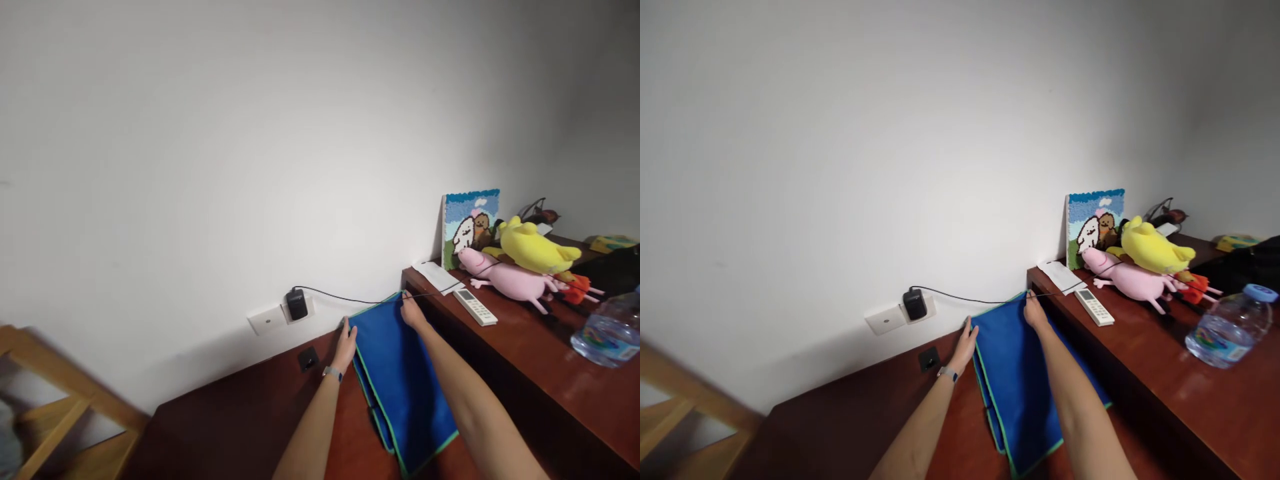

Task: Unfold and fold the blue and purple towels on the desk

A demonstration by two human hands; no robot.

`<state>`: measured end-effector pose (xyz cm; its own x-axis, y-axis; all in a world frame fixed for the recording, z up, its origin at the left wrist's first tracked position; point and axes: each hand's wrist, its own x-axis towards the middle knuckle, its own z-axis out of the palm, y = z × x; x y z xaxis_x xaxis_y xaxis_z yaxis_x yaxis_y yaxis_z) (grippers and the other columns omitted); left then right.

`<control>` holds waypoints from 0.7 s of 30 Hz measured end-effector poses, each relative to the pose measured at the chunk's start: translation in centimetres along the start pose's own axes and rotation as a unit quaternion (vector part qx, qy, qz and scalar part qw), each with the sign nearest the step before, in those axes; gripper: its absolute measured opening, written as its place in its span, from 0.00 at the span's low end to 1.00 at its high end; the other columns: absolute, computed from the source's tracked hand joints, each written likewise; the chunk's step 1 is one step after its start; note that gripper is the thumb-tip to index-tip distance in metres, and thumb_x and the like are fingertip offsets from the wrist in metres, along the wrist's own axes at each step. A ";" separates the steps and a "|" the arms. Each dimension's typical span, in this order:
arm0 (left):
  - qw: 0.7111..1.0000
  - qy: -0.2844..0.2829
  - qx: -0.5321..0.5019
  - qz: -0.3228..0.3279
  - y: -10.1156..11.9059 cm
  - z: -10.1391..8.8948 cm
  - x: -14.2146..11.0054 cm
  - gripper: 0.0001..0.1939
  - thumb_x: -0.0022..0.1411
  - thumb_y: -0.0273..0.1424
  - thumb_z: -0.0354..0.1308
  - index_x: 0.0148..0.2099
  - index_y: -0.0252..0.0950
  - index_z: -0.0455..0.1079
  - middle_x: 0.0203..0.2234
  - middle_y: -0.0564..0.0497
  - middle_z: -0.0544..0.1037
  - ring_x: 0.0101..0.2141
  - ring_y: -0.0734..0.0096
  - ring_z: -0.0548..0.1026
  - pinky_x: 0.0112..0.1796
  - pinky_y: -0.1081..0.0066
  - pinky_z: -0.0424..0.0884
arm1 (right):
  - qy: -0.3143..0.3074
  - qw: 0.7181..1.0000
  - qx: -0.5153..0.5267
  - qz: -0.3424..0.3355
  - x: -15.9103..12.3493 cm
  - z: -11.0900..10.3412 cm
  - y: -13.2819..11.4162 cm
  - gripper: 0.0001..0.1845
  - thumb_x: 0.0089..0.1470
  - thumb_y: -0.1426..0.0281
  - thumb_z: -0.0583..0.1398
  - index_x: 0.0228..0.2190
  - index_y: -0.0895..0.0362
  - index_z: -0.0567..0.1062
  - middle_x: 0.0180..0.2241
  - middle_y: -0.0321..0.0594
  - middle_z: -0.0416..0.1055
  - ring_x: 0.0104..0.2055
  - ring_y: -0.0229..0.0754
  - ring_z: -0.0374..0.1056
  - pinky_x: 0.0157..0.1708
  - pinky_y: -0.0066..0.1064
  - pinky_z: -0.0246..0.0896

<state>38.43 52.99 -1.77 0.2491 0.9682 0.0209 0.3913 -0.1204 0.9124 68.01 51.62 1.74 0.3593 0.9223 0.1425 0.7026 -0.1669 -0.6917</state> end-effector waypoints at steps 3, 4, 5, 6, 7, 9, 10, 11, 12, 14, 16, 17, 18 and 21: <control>0.999 0.021 0.049 -0.006 -0.7 0.6 0.5 0.42 0.75 0.51 0.51 0.81 0.37 0.54 0.79 0.38 0.61 0.79 0.50 0.54 0.77 0.52 0.51 | -0.021 1.000 -0.002 0.011 -1.0 0.8 0.5 0.42 0.53 0.76 0.58 0.69 0.71 0.69 0.75 0.58 0.59 0.78 0.51 0.57 0.80 0.38 0.49; 0.998 0.030 0.064 -0.006 -0.8 0.7 0.6 0.41 0.74 0.51 0.52 0.81 0.38 0.55 0.78 0.38 0.62 0.79 0.47 0.53 0.77 0.49 0.48 | -0.025 1.000 -0.004 0.013 -1.8 0.9 0.6 0.40 0.53 0.75 0.59 0.68 0.70 0.72 0.75 0.58 0.60 0.78 0.52 0.58 0.80 0.39 0.50; 0.996 0.039 0.075 -0.008 -0.9 0.8 0.6 0.41 0.74 0.50 0.53 0.81 0.39 0.56 0.77 0.37 0.64 0.79 0.45 0.53 0.77 0.46 0.47 | -0.023 1.000 -0.005 0.014 -2.8 0.9 0.6 0.38 0.54 0.74 0.59 0.66 0.69 0.74 0.74 0.57 0.61 0.78 0.52 0.57 0.81 0.40 0.50; 0.995 0.048 0.082 -0.008 -0.9 0.9 0.4 0.39 0.74 0.49 0.53 0.80 0.39 0.57 0.77 0.37 0.65 0.79 0.43 0.54 0.77 0.43 0.46 | -0.015 1.000 -0.003 0.012 -3.9 0.7 0.7 0.35 0.55 0.73 0.58 0.64 0.67 0.76 0.74 0.55 0.62 0.78 0.53 0.57 0.81 0.41 0.49; 0.995 0.057 0.086 -0.007 -0.9 0.9 0.2 0.38 0.74 0.48 0.52 0.79 0.39 0.58 0.77 0.37 0.65 0.79 0.43 0.54 0.77 0.42 0.47 | 0.002 1.000 0.003 0.008 -5.3 0.4 0.9 0.33 0.56 0.72 0.58 0.61 0.65 0.78 0.73 0.53 0.64 0.78 0.53 0.57 0.81 0.42 0.48; 0.994 0.076 0.083 0.004 -1.0 0.7 -0.8 0.35 0.75 0.45 0.50 0.78 0.39 0.60 0.77 0.38 0.64 0.78 0.48 0.57 0.77 0.47 0.51 | 0.055 0.998 0.037 -0.004 -8.7 -0.5 1.8 0.26 0.56 0.67 0.59 0.54 0.60 0.83 0.70 0.51 0.69 0.76 0.54 0.61 0.81 0.45 0.50; 0.993 0.086 0.079 0.010 -1.2 0.4 -1.6 0.33 0.75 0.44 0.49 0.77 0.38 0.62 0.77 0.38 0.65 0.77 0.51 0.59 0.76 0.50 0.54 | 0.084 0.994 0.065 -0.003 -10.7 -1.1 2.6 0.23 0.56 0.64 0.60 0.50 0.58 0.85 0.66 0.50 0.73 0.73 0.54 0.65 0.80 0.47 0.53; 0.993 0.096 0.074 0.014 -1.4 0.0 -2.7 0.31 0.75 0.43 0.47 0.74 0.38 0.65 0.75 0.38 0.68 0.76 0.53 0.62 0.75 0.52 0.57 | 0.110 0.989 0.098 0.013 -12.9 -1.7 3.6 0.22 0.55 0.60 0.61 0.45 0.56 0.85 0.62 0.50 0.77 0.69 0.55 0.69 0.78 0.49 0.58; 0.992 0.104 0.069 0.015 -1.7 -0.6 -4.0 0.29 0.75 0.43 0.46 0.70 0.38 0.70 0.72 0.37 0.71 0.73 0.54 0.66 0.74 0.53 0.60 | 0.127 0.981 0.136 0.046 -15.2 -2.3 4.8 0.21 0.53 0.57 0.62 0.42 0.55 0.85 0.56 0.50 0.80 0.64 0.56 0.74 0.74 0.51 0.64; 0.992 0.113 0.062 0.013 -2.8 -2.5 -7.5 0.25 0.73 0.44 0.48 0.59 0.39 0.78 0.65 0.37 0.78 0.68 0.50 0.73 0.72 0.50 0.66 | 0.143 0.949 0.224 0.170 -20.3 -3.1 7.7 0.25 0.47 0.49 0.64 0.39 0.54 0.84 0.45 0.51 0.83 0.51 0.58 0.81 0.61 0.54 0.78; 0.991 0.115 0.063 0.015 -4.5 -5.1 -12.0 0.20 0.68 0.45 0.52 0.50 0.42 0.80 0.59 0.39 0.81 0.64 0.46 0.77 0.69 0.49 0.70 | 0.155 0.890 0.321 0.286 -25.5 -3.3 10.5 0.28 0.39 0.46 0.68 0.37 0.51 0.82 0.40 0.53 0.82 0.42 0.59 0.83 0.50 0.55 0.84; 0.991 0.118 0.067 0.017 -5.4 -6.6 -14.6 0.18 0.66 0.46 0.54 0.47 0.44 0.81 0.58 0.41 0.82 0.63 0.45 0.78 0.68 0.49 0.72 | 0.157 0.858 0.365 0.326 -28.1 -3.1 11.6 0.28 0.35 0.46 0.70 0.37 0.49 0.81 0.41 0.54 0.82 0.40 0.59 0.83 0.47 0.54 0.85; 0.989 0.125 0.075 0.017 -6.4 -8.2 -17.2 0.17 0.65 0.46 0.55 0.45 0.46 0.81 0.56 0.43 0.83 0.61 0.45 0.79 0.67 0.49 0.73 | 0.157 0.829 0.406 0.351 -30.6 -2.7 12.4 0.29 0.32 0.47 0.72 0.37 0.47 0.80 0.43 0.56 0.81 0.41 0.59 0.84 0.46 0.53 0.86; 0.980 0.171 0.098 -0.001 -8.6 -13.4 -25.4 0.14 0.60 0.48 0.57 0.41 0.54 0.82 0.51 0.49 0.85 0.57 0.44 0.82 0.64 0.48 0.76 | 0.123 0.778 0.506 0.350 -36.2 -1.4 12.6 0.31 0.31 0.44 0.74 0.38 0.41 0.78 0.51 0.55 0.80 0.48 0.59 0.84 0.51 0.49 0.86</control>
<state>16.89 32.34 -4.71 -0.0503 0.9813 0.1858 0.5632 -0.1258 0.8167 64.70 15.61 -11.14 0.6309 0.6129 -0.4757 -0.5181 -0.1236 -0.8463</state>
